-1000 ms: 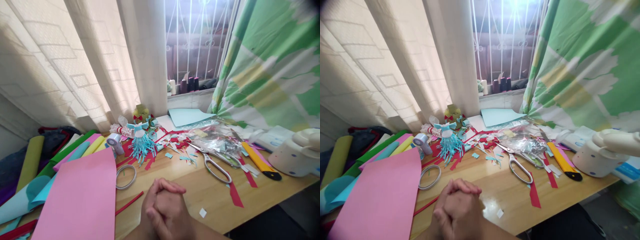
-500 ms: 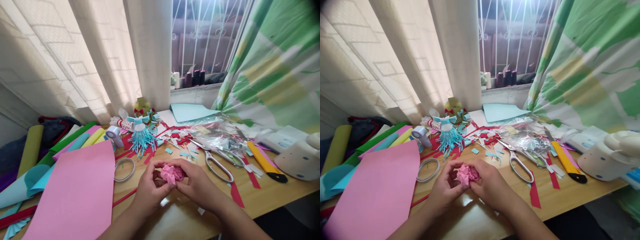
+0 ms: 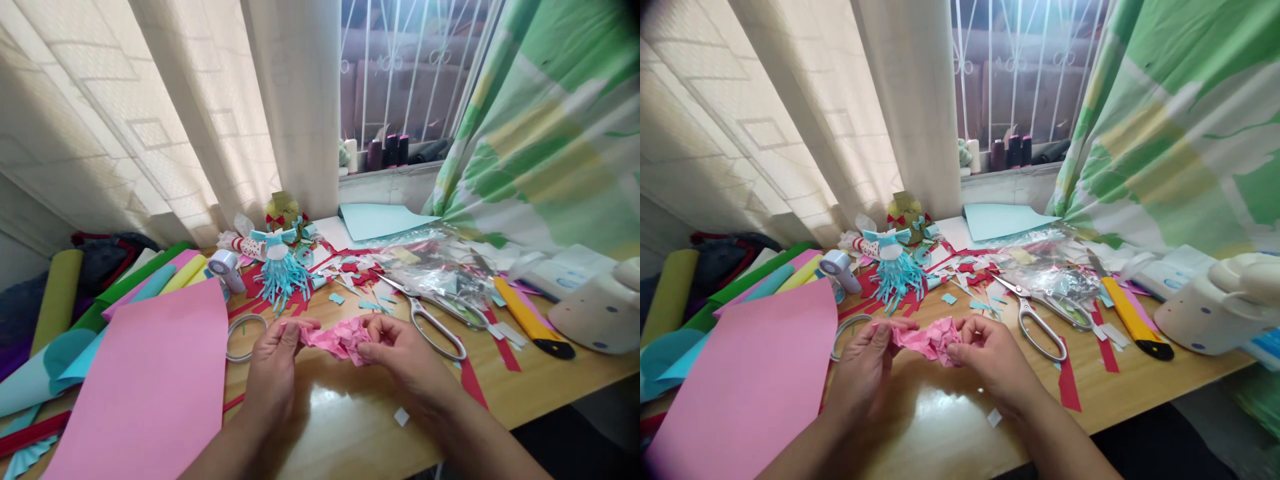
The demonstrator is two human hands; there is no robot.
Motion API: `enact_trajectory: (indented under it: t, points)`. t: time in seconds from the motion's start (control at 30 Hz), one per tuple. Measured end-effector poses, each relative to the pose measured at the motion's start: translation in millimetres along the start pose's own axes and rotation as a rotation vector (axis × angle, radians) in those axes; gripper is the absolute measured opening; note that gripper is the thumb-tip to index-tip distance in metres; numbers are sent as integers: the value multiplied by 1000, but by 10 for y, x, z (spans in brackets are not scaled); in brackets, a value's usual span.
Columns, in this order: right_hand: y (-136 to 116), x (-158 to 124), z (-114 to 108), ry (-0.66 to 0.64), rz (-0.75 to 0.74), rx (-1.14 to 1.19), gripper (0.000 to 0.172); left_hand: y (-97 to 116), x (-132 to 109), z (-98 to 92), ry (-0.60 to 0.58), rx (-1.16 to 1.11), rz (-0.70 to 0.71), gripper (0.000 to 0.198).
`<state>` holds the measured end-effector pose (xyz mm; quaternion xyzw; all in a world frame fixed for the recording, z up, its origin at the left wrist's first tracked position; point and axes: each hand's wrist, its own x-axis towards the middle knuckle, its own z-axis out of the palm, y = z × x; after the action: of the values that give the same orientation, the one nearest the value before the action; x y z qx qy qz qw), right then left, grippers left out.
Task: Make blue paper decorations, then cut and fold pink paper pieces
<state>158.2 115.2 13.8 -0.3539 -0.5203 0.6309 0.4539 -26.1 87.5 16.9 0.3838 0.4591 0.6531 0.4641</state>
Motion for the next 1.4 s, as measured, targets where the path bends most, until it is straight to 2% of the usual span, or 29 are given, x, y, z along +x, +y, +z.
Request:
enact_trajectory:
  t: [0.13,0.3,0.43,0.5,0.53,0.6,0.67,0.7,0.77,0.9,1.03,1.1,1.13,1.23,1.3,1.33,1.4]
  points:
    - [15,29,-26,-13,27,157,34,44,72,11,119,-269,-132,22]
    - [-28,70,-109,92,18,239,38,98,180,-52,266,-327,-158,21]
    - [-132,83,-198,205,-114,91,35,79,247,-116,207,-73,-147,23]
    - [-190,69,-220,268,-230,-76,27,77,252,-131,212,113,-39,25]
    - [-213,57,-218,269,-285,-161,23,82,241,-132,214,205,49,32]
    - [-236,24,-178,214,-352,-284,16,96,193,-124,117,406,242,55]
    - [-228,-10,-99,141,-345,-337,11,100,124,-105,-94,625,384,72]
    - [-215,-24,-54,112,-319,-359,10,94,91,-94,-203,718,414,74]
    - [-187,-45,11,71,-271,-414,9,74,41,-70,-347,803,401,64]
    - [-199,-59,-60,63,-297,-487,6,85,-1,-21,-472,763,268,31]
    - [-273,-42,-250,113,-323,-501,7,182,-71,55,-628,766,112,25]
    - [-266,-21,-253,164,-306,-374,12,192,-111,87,-644,763,57,27]
    - [-243,-8,-221,187,-302,-252,20,180,-124,96,-616,752,50,27]
    - [-126,15,-29,143,-260,130,54,92,-129,88,-428,627,81,41]
    - [-45,10,113,33,-163,197,73,36,-117,67,-337,526,113,63]
    - [-15,2,170,-9,-115,182,79,22,-112,57,-332,494,116,73]
    - [16,-13,239,-43,-67,147,80,30,-116,45,-398,454,92,83]
